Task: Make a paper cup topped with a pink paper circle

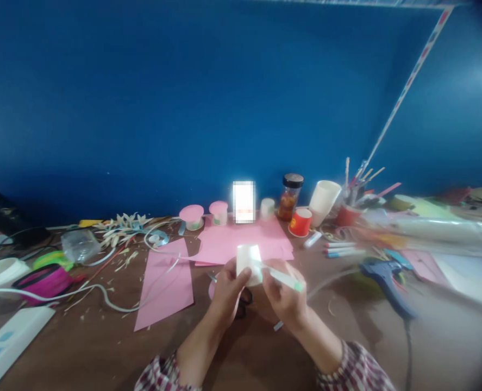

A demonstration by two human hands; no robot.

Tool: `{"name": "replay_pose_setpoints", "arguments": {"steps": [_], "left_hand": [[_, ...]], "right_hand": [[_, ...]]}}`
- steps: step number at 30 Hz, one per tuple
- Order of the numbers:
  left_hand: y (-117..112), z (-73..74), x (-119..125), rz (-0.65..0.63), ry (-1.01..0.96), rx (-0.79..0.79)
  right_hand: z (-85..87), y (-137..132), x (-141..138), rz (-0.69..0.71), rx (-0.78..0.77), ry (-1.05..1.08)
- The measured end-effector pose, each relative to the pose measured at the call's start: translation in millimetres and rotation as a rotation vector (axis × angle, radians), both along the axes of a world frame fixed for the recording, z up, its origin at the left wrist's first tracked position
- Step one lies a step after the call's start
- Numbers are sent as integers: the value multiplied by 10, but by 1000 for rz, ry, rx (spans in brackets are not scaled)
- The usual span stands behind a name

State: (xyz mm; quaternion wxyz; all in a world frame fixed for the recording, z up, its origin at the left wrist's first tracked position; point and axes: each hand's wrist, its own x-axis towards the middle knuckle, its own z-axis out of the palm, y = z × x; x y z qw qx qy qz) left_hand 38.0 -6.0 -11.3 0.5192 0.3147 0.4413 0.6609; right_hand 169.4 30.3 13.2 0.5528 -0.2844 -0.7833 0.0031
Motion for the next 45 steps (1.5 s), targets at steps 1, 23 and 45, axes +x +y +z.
{"name": "replay_pose_setpoints", "arguments": {"steps": [1, 23, 45], "left_hand": [[1, -2, -1, 0, -5, 4], [26, -50, -11, -54, -182, 67], [20, -71, -5, -28, -222, 55]], "right_hand": [[1, 4, 2, -8, -2, 6], [-35, 53, 27, -26, -28, 58], [-39, 70, 41, -58, -49, 70]]}}
